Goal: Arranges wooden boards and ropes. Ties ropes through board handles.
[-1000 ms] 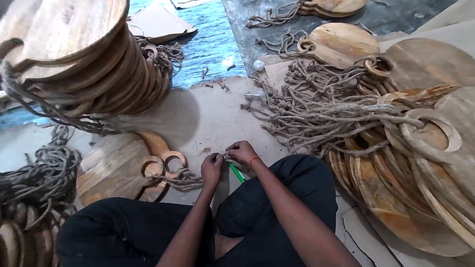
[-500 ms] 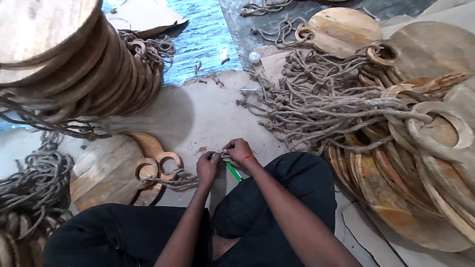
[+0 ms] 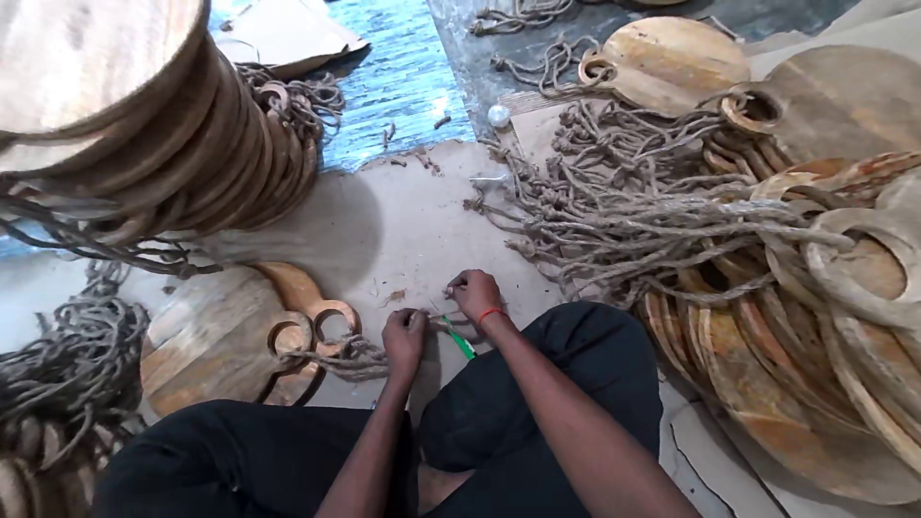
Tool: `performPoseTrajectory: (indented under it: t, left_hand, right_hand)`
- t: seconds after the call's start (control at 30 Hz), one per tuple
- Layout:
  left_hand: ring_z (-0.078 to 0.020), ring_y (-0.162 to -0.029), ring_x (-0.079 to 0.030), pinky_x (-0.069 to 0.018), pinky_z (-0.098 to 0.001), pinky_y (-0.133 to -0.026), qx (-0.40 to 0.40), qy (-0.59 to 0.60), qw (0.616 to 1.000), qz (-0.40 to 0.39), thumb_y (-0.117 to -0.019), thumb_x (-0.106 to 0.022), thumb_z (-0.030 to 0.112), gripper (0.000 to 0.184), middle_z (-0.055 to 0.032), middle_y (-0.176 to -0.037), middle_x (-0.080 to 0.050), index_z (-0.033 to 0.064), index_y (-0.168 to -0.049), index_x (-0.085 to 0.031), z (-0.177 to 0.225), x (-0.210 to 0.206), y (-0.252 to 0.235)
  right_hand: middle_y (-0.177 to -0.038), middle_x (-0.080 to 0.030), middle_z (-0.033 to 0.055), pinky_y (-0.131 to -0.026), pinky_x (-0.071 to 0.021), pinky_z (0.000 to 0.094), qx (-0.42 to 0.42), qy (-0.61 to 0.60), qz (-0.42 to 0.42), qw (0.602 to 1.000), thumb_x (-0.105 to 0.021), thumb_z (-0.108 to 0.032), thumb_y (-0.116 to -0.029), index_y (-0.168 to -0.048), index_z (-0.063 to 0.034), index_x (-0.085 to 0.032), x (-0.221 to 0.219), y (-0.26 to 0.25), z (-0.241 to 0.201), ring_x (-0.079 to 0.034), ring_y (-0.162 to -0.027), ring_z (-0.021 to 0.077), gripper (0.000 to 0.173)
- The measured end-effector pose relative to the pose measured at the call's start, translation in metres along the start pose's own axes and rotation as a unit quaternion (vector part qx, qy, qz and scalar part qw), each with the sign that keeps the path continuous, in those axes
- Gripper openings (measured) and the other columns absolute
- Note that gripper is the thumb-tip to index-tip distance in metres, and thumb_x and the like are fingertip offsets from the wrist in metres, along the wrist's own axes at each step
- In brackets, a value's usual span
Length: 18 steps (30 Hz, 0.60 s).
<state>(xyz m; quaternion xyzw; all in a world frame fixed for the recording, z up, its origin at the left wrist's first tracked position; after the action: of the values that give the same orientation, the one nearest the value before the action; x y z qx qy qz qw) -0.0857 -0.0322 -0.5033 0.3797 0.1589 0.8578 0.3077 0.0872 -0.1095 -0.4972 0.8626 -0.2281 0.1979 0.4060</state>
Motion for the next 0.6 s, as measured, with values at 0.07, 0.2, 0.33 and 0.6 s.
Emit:
performPoseTrajectory:
  t: [0.07,0.2,0.33,0.6]
  left_hand:
    - [-0.0264,-0.081,-0.064,-0.0533,-0.0458,-0.076,0.02,0.077,0.997,-0.008,-0.107,-0.057,0.023,0.028,-0.0171,-0.095,-0.068,-0.0019,-0.111,-0.069,-0.006,0.003,0.0]
    - [-0.0146,-0.06,-0.054,-0.0477,-0.0305,-0.056,0.022,0.22,0.975,-0.028,-0.1096,-0.051,0.022,0.025,-0.0096,-0.083,-0.059,0.0003,-0.118,-0.059,0.005,0.011,0.007]
    - [-0.0113,-0.061,-0.054,-0.0454,-0.0266,-0.055,-0.025,0.239,0.969,-0.05,-0.1099,-0.048,0.018,0.022,-0.0079,-0.086,-0.063,0.0029,-0.124,-0.053,0.022,0.01,0.012]
    - [-0.0131,-0.066,-0.061,-0.0507,-0.0272,-0.057,-0.068,0.223,0.965,-0.121,-0.1092,-0.05,0.022,0.025,-0.0071,-0.096,-0.069,0.0069,-0.121,-0.066,0.026,0.013,0.014]
  right_hand:
    - [-0.112,-0.071,0.0193,-0.095,-0.0512,0.054,0.0,-0.068,0.004,0.998,-0.066,-0.013,-0.0998,-0.112,-0.0011,-0.072,0.005,0.005,0.001,-0.068,-0.105,0.0339,0.018]
    - [-0.101,-0.067,0.0166,-0.065,-0.0532,0.0477,0.072,-0.142,-0.028,0.987,-0.053,-0.022,-0.1085,-0.128,-0.0075,-0.059,0.003,0.046,-0.011,-0.064,-0.076,0.029,0.025]
    - [-0.1,-0.071,0.0162,-0.074,-0.0563,0.0491,0.138,-0.119,-0.124,0.975,-0.066,-0.034,-0.1017,-0.132,-0.0087,-0.064,-0.023,0.045,-0.022,-0.068,-0.081,0.0285,0.039]
    - [-0.096,-0.072,0.0105,-0.071,-0.0569,0.0465,0.148,-0.164,-0.087,0.971,-0.064,-0.031,-0.1029,-0.112,-0.0112,-0.072,-0.02,0.03,-0.007,-0.068,-0.077,0.0234,0.023]
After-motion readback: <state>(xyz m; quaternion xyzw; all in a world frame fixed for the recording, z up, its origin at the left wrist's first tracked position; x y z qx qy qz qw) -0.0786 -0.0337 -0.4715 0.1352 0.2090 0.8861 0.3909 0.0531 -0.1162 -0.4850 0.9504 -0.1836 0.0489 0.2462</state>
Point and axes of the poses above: each hand's wrist, its own y-axis away from the middle knuckle, its own x-axis out of the back of the hand, z = x × y, the point moved 10 cm from there along -y, towards the middle knuckle
